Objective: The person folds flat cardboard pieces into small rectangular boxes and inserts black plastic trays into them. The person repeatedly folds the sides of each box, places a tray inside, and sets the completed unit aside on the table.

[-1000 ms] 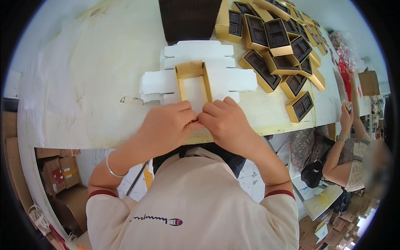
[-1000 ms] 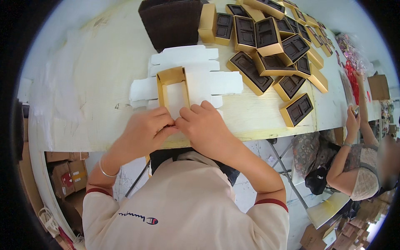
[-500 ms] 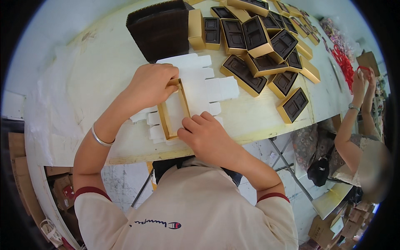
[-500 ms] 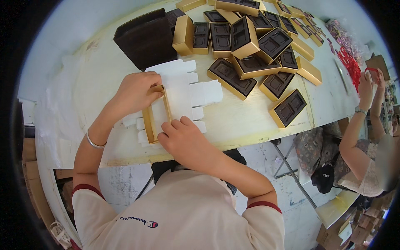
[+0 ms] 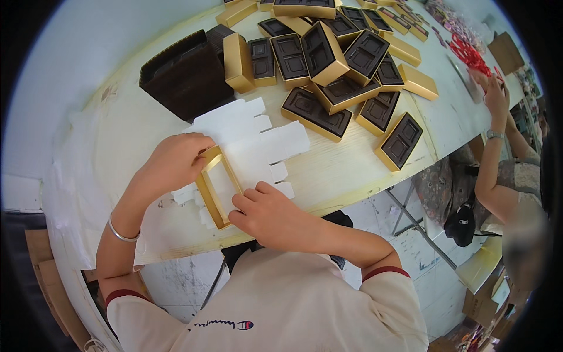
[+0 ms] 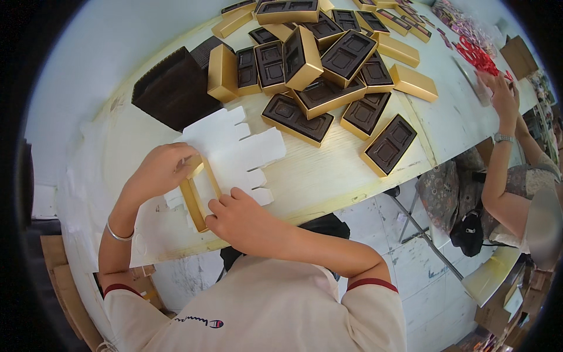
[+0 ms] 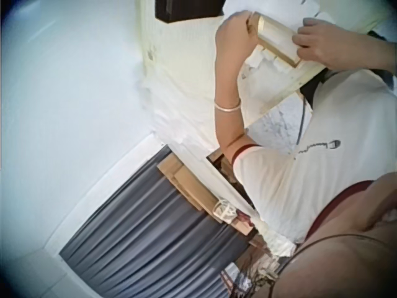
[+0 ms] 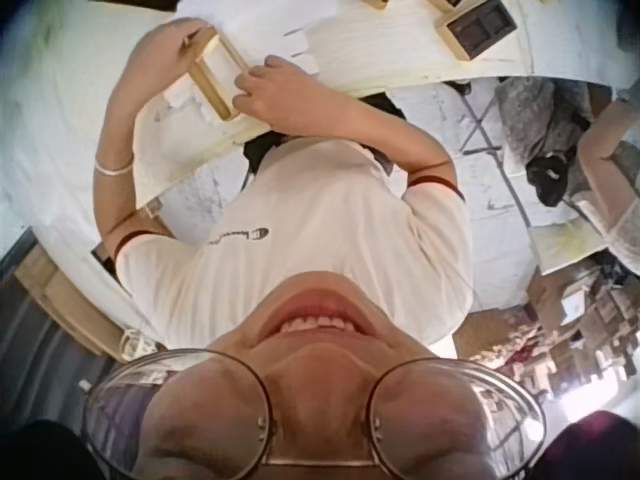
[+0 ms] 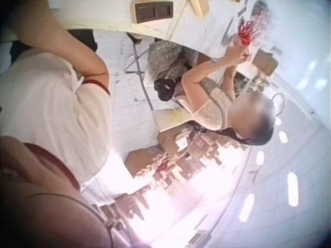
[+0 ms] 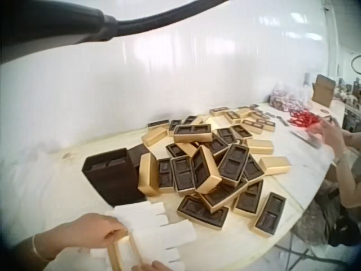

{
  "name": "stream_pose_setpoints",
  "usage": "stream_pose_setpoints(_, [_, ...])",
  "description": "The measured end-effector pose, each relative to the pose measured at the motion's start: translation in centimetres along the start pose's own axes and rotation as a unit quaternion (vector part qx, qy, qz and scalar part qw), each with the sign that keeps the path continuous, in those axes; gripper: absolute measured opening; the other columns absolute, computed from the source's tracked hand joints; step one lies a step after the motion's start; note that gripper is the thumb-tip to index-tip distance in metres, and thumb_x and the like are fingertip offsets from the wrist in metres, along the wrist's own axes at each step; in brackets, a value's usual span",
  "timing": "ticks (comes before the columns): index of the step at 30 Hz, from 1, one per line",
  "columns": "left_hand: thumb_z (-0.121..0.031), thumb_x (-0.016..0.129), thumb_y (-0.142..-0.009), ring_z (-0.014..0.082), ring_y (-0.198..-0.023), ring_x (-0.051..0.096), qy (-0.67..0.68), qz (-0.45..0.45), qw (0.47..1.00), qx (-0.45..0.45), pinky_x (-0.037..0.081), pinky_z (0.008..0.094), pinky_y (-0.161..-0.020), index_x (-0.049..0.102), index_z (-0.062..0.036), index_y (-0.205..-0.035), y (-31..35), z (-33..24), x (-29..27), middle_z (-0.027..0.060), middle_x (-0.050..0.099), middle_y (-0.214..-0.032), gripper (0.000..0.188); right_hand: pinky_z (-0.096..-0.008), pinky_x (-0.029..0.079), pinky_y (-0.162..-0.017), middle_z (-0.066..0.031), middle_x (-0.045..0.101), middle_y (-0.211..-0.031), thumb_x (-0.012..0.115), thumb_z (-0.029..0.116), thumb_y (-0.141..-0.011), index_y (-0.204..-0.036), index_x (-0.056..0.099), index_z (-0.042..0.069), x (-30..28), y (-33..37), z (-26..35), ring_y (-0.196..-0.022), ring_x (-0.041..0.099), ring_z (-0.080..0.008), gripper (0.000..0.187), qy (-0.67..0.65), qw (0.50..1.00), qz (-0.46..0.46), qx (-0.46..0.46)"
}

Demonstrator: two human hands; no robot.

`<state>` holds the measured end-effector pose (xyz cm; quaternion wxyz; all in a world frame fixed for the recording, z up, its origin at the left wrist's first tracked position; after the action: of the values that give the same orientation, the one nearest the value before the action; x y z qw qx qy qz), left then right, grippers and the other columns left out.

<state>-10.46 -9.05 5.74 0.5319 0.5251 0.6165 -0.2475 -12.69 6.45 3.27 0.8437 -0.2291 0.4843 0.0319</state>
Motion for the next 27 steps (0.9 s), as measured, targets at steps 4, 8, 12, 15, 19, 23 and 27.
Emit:
stream_pose_setpoints(4, [0.000, 0.060, -0.072, 0.0358, -0.076, 0.058, -0.001, -0.033, 0.999, 0.025, 0.047, 0.0413, -0.068, 0.059, 0.0019, -0.087, 0.0, -0.1, 0.5, 0.0179, 0.059, -0.081, 0.015, -0.0315, 0.035, -0.067, -0.0051, 0.049, -0.077, 0.062, 0.003, -0.069, -0.077, 0.058, 0.007, 0.2, 0.0, 0.1, -0.075, 0.051, -0.0190, 0.010, 0.006, 1.000, -0.017, -0.006])
stream_pose_setpoints(8, [0.001, 0.060, -0.072, 0.0361, -0.076, 0.058, -0.014, -0.050, 0.998, 0.024, 0.047, 0.0414, -0.068, 0.058, 0.0015, -0.088, 0.0, 0.1, 0.8, 0.0173, 0.058, -0.080, 0.016, -0.0312, 0.035, -0.069, -0.0049, 0.049, -0.077, 0.063, 0.005, -0.069, -0.078, 0.058, 0.007, 0.1, -0.2, 0.1, -0.075, 0.051, -0.0192, 0.010, -0.001, 1.000, -0.010, -0.005])
stream_pose_setpoints(12, [0.001, 0.061, -0.072, 0.0370, -0.075, 0.057, 0.002, -0.081, 0.996, 0.029, 0.047, 0.0413, -0.067, 0.058, 0.0009, -0.086, 0.4, 0.3, 0.8, 0.0168, 0.059, -0.079, 0.015, -0.0315, 0.036, -0.072, -0.0050, 0.050, -0.078, 0.066, 0.010, -0.071, -0.078, 0.059, 0.007, 0.5, -0.4, 0.2, -0.076, 0.051, -0.0197, 0.011, 0.015, 1.000, -0.011, -0.008])
stream_pose_setpoints(15, [-0.001, 0.061, -0.073, 0.0290, -0.069, 0.058, 0.020, -0.103, 0.994, 0.022, 0.047, 0.0361, -0.063, 0.059, 0.0006, -0.090, 1.2, 1.0, 0.5, 0.0145, 0.056, -0.072, 0.017, -0.0339, 0.038, -0.079, -0.0055, 0.052, -0.081, 0.068, 0.013, -0.074, -0.079, 0.060, 0.006, -0.6, -0.5, 0.1, -0.082, 0.053, -0.0214, 0.012, 0.053, 0.998, 0.019, -0.024])
stream_pose_setpoints(19, [-0.011, 0.069, -0.077, 0.0197, -0.066, 0.057, 0.210, 0.024, 0.970, -0.121, 0.046, 0.0291, -0.061, 0.055, -0.0047, -0.115, 3.8, 1.5, 0.0, 0.0111, 0.056, -0.083, 0.041, -0.0423, 0.039, -0.094, -0.0043, 0.057, -0.094, 0.074, 0.013, -0.072, -0.087, 0.062, 0.006, -4.8, -0.1, -1.4, -0.100, 0.056, -0.0240, 0.020, -0.064, 0.997, 0.009, -0.037])
stream_pose_setpoints(23, [-0.027, 0.081, -0.074, 0.0253, -0.086, 0.059, 0.264, 0.069, 0.962, -0.018, 0.050, 0.0301, -0.069, 0.044, -0.0106, -0.134, 6.3, 2.0, 2.4, 0.0106, 0.056, -0.105, 0.072, -0.0491, 0.032, -0.107, -0.0059, 0.060, -0.120, 0.066, -0.003, -0.071, -0.101, 0.067, 0.008, -5.4, -0.2, -3.5, -0.124, 0.048, -0.0304, 0.032, -0.039, 0.994, 0.096, -0.029])
stream_pose_setpoints(27, [-0.021, 0.084, -0.068, 0.0225, -0.094, 0.053, 0.222, -0.098, 0.970, 0.020, 0.047, 0.0307, -0.073, 0.048, -0.0077, -0.130, 7.7, 1.4, 3.0, 0.0079, 0.055, -0.108, 0.073, -0.0424, 0.041, -0.097, -0.0115, 0.064, -0.106, 0.062, -0.006, -0.071, -0.106, 0.065, 0.004, -10.8, -3.3, -6.8, -0.108, 0.058, -0.0314, 0.037, -0.116, 0.987, -0.107, -0.021])
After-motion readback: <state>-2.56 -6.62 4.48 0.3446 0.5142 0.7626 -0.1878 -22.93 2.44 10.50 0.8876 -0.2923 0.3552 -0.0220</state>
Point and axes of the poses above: each hand's wrist, its own y-axis away from the middle knuckle, its own x-axis out of the palm, z = x × y, the point moved 7 cm from there along -y, towards the middle knuckle
